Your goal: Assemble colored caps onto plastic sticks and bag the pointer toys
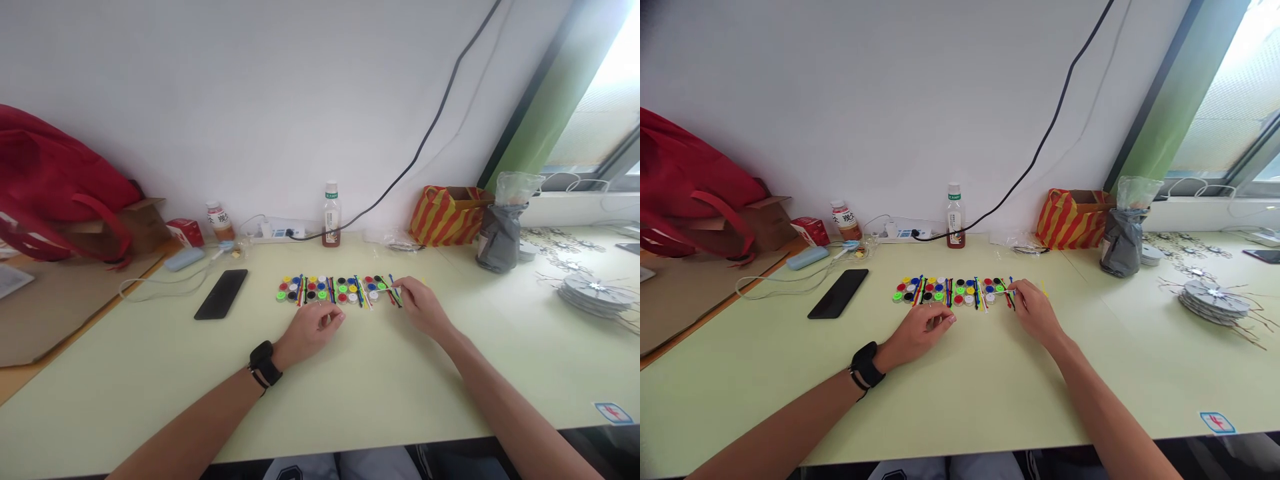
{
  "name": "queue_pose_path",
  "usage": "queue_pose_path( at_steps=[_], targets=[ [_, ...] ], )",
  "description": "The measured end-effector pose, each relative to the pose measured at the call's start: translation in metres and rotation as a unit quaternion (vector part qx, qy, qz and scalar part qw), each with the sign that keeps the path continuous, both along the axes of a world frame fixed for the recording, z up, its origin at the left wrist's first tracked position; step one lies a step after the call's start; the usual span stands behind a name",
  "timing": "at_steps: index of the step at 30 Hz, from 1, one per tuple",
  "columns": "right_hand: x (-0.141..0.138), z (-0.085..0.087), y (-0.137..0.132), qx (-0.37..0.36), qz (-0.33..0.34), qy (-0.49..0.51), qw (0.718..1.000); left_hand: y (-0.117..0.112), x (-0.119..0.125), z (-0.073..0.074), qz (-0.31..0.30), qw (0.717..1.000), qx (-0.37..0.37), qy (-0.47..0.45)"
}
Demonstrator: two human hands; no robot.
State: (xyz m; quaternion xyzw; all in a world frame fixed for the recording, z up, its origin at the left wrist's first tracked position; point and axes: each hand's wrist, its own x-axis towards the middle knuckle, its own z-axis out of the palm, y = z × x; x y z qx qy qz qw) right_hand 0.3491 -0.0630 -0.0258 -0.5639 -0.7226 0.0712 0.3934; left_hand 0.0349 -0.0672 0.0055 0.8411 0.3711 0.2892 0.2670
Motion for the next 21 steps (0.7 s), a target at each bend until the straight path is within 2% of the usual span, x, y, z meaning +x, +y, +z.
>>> queue_pose_path(
  at_steps=[7,13,17,21],
  targets=[
    [-0.0010,0.0040,-0.0023,0.001,0.010,-0.011,1.000,-0.0006,0.0005,0.0013,-0.001,1.000,-0.001,0.005],
    [-0.0010,0.0050,-0.0045,0.016,-0.016,-0.002,1.000,-0.0018,0.0010,0.0035,-0.006,1.000,-0.003,0.011],
    [-0.0018,0.0064,-0.0050,-0.003,-0.007,-0.022,1.000,-0.0027,0.0010,0.0043,-0.004,1.000,-0.002,0.012],
    [0.0023,0.0095,-0.0046,-0.003,-0.029,-0.037,0.999,-0.0024,0.0013,0.0033,-0.005,1.000,0.001,0.014]
  ],
)
